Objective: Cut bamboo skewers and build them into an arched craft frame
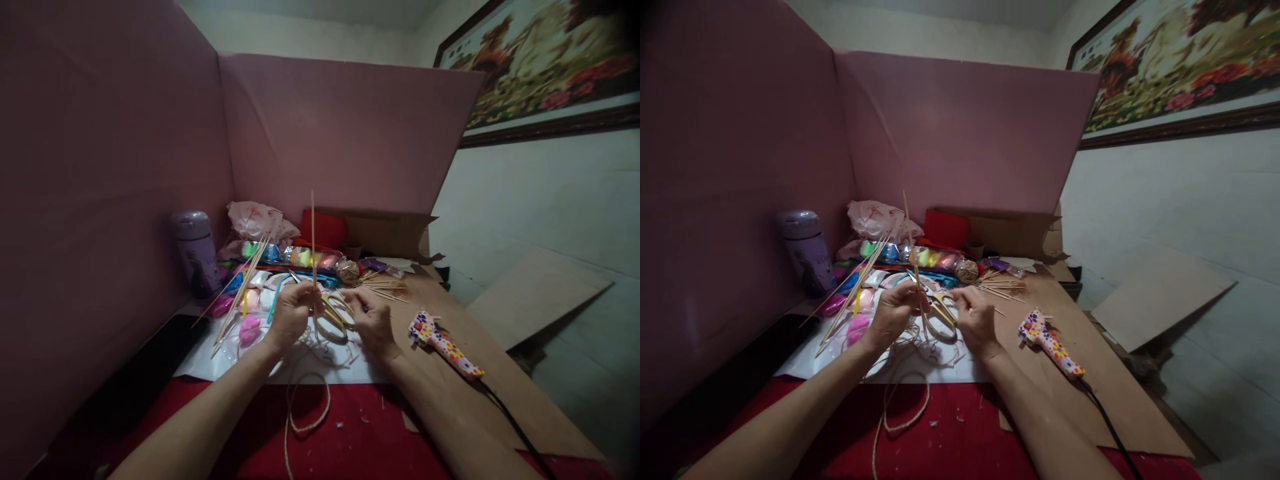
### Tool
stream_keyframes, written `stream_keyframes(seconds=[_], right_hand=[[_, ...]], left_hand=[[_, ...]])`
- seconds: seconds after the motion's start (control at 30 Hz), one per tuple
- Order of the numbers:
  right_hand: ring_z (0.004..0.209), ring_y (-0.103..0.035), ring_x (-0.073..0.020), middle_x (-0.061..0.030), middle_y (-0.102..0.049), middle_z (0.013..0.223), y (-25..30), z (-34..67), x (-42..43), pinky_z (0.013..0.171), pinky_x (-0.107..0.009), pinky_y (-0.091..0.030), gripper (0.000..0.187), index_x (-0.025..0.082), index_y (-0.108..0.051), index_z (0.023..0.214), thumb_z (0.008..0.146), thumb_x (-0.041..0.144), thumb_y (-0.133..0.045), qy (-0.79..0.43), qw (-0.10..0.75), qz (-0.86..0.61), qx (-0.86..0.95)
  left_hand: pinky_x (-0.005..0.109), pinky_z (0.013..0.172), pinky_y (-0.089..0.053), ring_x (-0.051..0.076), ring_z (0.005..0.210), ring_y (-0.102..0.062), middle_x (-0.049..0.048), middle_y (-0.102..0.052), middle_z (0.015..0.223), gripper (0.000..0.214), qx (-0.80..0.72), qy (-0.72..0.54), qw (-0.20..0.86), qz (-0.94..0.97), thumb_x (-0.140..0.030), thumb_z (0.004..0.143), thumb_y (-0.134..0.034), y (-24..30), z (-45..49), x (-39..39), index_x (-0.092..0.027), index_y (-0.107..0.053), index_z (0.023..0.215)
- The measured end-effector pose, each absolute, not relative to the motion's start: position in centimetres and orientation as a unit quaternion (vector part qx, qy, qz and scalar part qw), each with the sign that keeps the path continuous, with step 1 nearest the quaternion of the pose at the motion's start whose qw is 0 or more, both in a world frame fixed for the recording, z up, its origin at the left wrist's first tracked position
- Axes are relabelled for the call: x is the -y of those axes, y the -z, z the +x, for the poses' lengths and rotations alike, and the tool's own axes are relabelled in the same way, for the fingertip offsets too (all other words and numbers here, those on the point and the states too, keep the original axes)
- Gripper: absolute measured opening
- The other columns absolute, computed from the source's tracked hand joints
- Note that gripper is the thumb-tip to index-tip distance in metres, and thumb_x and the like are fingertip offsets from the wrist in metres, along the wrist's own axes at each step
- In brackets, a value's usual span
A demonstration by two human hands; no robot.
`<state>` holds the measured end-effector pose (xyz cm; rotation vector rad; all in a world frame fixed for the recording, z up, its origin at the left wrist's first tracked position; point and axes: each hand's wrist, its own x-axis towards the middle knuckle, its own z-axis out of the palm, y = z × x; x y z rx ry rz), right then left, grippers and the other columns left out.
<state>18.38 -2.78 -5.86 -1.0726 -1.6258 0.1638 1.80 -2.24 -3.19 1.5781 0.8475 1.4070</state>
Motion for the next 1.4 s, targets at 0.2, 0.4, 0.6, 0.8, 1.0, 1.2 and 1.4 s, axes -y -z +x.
stream_keyframes(seconds=[0.2, 0.4, 0.6, 0.8, 1.0, 1.2, 1.4], right_hand=[[0.082, -0.054, -0.0183, -0.0061, -0.061, 0.084, 5.9, 18.8, 2.1, 0.075, -0.029, -0.04, 0.014, 0.017, -0.061, 0.083, 0.084, 0.018, -0.047, -0.06, 0.434, -0.481, 0.76], [0.089, -0.049, -0.0201, -0.0091, -0.057, 0.093, 6.4, 16.5, 1.7, 0.08, -0.031, -0.038, 0.023, 0.016, -0.053, 0.091, 0.07, 0.006, -0.049, -0.018, 0.265, -0.502, 0.823], [0.089, -0.052, -0.0198, -0.0112, -0.059, 0.098, 5.1, 16.9, 1.7, 0.076, -0.028, -0.038, 0.036, 0.014, -0.048, 0.103, 0.069, 0.005, -0.045, -0.018, 0.236, -0.536, 0.811], [0.08, -0.059, -0.0193, -0.0065, -0.065, 0.091, 3.3, 18.5, 2.4, 0.065, -0.026, -0.041, 0.045, 0.019, -0.053, 0.11, 0.065, 0.015, -0.058, -0.113, 0.372, -0.588, 0.709], [0.036, -0.041, -0.0066, 0.0074, -0.054, 0.055, 3.6, 19.0, 2.6, 0.035, -0.017, -0.03, 0.043, 0.02, -0.047, 0.096, 0.064, 0.036, -0.07, -0.417, 0.602, -0.453, 0.509], [0.031, -0.038, -0.005, 0.0106, -0.05, 0.046, 3.6, 18.0, 4.3, 0.029, -0.013, -0.027, 0.044, 0.022, -0.043, 0.089, 0.063, 0.038, -0.074, -0.463, 0.644, -0.403, 0.458], [0.039, -0.046, -0.0062, 0.005, -0.06, 0.061, 3.2, 16.9, 5.2, 0.035, -0.016, -0.034, 0.05, 0.02, -0.047, 0.098, 0.06, 0.032, -0.077, -0.486, 0.671, -0.343, 0.443]], left_hand=[[0.022, 0.052, -0.048, 0.012, 0.055, -0.058, -0.0006, -0.058, 0.059, 0.011, -0.321, -0.569, 0.443, 0.614, -0.023, 0.072, -0.056, 3.5, 1.9, 2.0, -0.016, -0.058, 0.064], [0.022, 0.052, -0.048, 0.011, 0.054, -0.058, -0.0009, -0.057, 0.059, 0.007, -0.301, -0.57, 0.458, 0.612, -0.019, 0.07, -0.057, 4.0, 1.9, 1.8, -0.015, -0.059, 0.064], [0.023, 0.05, -0.049, 0.01, 0.049, -0.055, -0.0017, -0.055, 0.053, 0.015, -0.29, -0.586, 0.485, 0.581, -0.026, 0.071, -0.059, 3.8, 2.2, 1.5, -0.015, -0.056, 0.062], [0.026, 0.052, -0.052, 0.009, 0.045, -0.053, -0.0038, -0.051, 0.05, 0.025, -0.268, -0.592, 0.523, 0.551, -0.035, 0.071, -0.062, 3.9, 2.7, 1.3, -0.015, -0.051, 0.06], [0.029, 0.052, -0.054, 0.01, 0.044, -0.055, -0.0045, -0.053, 0.05, 0.029, -0.272, -0.603, 0.534, 0.527, -0.039, 0.068, -0.065, 1.8, 2.2, 2.1, -0.015, -0.05, 0.064], [0.021, 0.035, -0.043, 0.011, 0.035, -0.053, -0.0033, -0.054, 0.047, 0.028, -0.27, -0.487, 0.612, 0.561, -0.038, 0.071, -0.064, 0.6, 1.2, 3.6, -0.015, -0.05, 0.067], [0.016, 0.023, -0.023, 0.005, 0.023, -0.032, -0.0067, -0.043, 0.038, 0.034, -0.307, -0.384, 0.707, 0.508, -0.039, 0.067, -0.066, 2.4, 2.4, 4.2, -0.016, -0.043, 0.059]])
